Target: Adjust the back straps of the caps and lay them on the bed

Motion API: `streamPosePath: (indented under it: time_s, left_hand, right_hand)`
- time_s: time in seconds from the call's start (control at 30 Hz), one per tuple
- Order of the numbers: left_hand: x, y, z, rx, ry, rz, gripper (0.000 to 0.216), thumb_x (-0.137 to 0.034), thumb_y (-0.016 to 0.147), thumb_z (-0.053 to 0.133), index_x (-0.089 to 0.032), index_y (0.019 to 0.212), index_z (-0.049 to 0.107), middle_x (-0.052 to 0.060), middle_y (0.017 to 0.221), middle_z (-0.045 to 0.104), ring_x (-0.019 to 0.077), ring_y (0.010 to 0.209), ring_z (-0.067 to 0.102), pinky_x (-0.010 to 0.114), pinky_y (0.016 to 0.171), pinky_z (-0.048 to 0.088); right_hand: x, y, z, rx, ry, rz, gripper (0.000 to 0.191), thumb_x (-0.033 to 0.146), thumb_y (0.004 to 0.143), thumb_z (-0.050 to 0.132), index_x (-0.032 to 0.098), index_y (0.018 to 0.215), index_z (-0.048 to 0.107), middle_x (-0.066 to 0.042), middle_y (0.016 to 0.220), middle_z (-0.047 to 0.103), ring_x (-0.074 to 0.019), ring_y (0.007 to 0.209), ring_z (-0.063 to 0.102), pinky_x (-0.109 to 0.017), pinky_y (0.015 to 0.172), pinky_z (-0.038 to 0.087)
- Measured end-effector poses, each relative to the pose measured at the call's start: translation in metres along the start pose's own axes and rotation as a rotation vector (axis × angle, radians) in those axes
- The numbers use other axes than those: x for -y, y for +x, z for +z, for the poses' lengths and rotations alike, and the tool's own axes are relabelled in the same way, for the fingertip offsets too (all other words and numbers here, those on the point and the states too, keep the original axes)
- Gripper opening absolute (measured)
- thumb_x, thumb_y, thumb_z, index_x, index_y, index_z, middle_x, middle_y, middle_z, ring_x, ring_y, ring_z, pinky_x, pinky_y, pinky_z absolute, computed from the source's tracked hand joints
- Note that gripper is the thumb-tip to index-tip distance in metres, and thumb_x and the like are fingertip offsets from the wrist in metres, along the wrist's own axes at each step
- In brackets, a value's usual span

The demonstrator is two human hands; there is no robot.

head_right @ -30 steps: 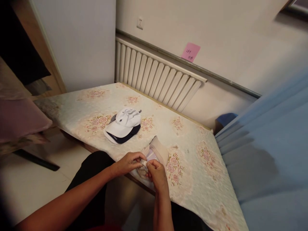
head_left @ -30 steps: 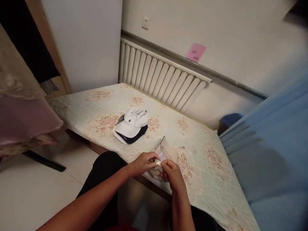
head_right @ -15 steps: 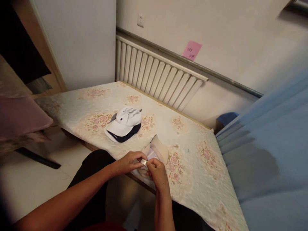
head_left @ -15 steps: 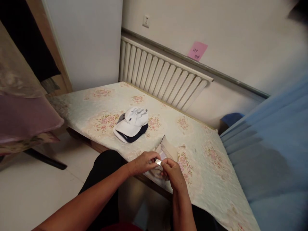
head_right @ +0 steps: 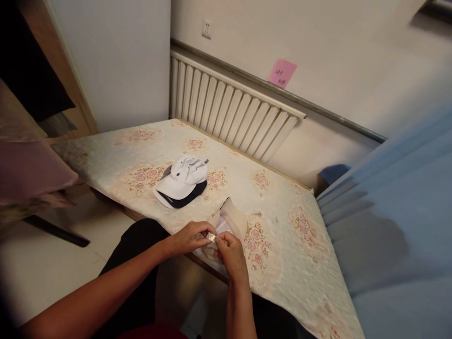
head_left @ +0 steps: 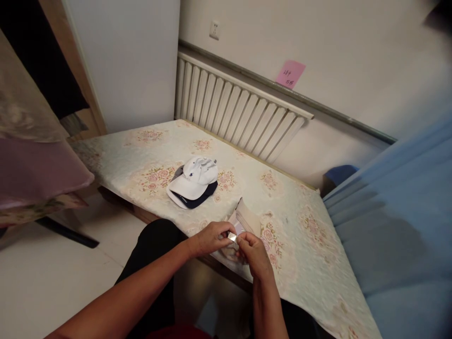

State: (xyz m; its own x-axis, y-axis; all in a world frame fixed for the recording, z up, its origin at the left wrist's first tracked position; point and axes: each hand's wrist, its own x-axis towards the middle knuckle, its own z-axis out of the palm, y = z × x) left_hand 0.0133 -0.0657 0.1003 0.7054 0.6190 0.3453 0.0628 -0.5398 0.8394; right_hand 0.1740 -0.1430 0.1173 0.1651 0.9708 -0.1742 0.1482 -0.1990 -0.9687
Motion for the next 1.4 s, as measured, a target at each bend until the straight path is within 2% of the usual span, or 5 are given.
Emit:
streamPosePath:
  time_s: [0.43, 0.83, 1.03, 1.2, 1.4]
  left_hand:
    - [-0.003, -0.001, 0.001, -0.015, -0.027, -0.057, 0.022, -0.016, 0.074, 0.057, -0.015, 0.094, 0.063, 0.000, 0.084, 0.065, 0.0107, 0.073, 0.056, 0.020, 0.070, 0.043]
    - [-0.003, 0.001, 0.002, 0.006, 0.029, -0.065, 0.022, -0.014, 0.072, 0.056, -0.016, 0.094, 0.063, -0.001, 0.080, 0.063, 0.0102, 0.070, 0.056, 0.020, 0.068, 0.043]
    - [-0.005, 0.001, 0.004, -0.021, -0.128, -0.132, 0.021, -0.017, 0.069, 0.060, -0.015, 0.090, 0.061, 0.000, 0.085, 0.060, 0.0096, 0.067, 0.052, 0.020, 0.064, 0.042]
    - [-0.005, 0.002, 0.007, -0.005, -0.243, -0.157, 0.028, -0.010, 0.065, 0.054, -0.015, 0.092, 0.060, 0.001, 0.092, 0.058, 0.0059, 0.060, 0.046, 0.019, 0.057, 0.038]
    - [-0.001, -0.002, 0.012, 0.012, -0.297, -0.222, 0.030, -0.011, 0.070, 0.051, -0.014, 0.099, 0.056, -0.004, 0.072, 0.054, 0.0054, 0.053, 0.040, 0.017, 0.051, 0.032]
  right_hand:
    - [-0.009, 0.001, 0.002, -0.010, 0.094, 0.023, 0.022, 0.039, 0.074, 0.059, 0.019, 0.069, 0.054, 0.008, 0.042, 0.045, -0.0053, 0.036, 0.028, -0.019, 0.038, 0.018]
    - [-0.011, 0.001, 0.004, -0.023, 0.105, 0.020, 0.021, 0.037, 0.074, 0.060, 0.018, 0.068, 0.054, 0.009, 0.040, 0.044, -0.0060, 0.036, 0.032, -0.019, 0.039, 0.018]
    - [-0.013, 0.000, 0.006, -0.048, 0.165, -0.032, 0.022, 0.039, 0.075, 0.060, 0.018, 0.068, 0.054, 0.007, 0.046, 0.048, -0.0071, 0.039, 0.037, -0.021, 0.042, 0.024]
    - [-0.012, -0.002, 0.005, -0.024, 0.178, -0.033, 0.021, 0.037, 0.075, 0.060, 0.018, 0.069, 0.055, 0.007, 0.047, 0.049, -0.0076, 0.041, 0.041, -0.020, 0.044, 0.027]
    - [-0.013, -0.001, 0.003, -0.020, 0.157, -0.032, 0.021, 0.038, 0.076, 0.060, 0.018, 0.070, 0.055, 0.007, 0.047, 0.049, -0.0069, 0.040, 0.040, -0.020, 0.043, 0.026]
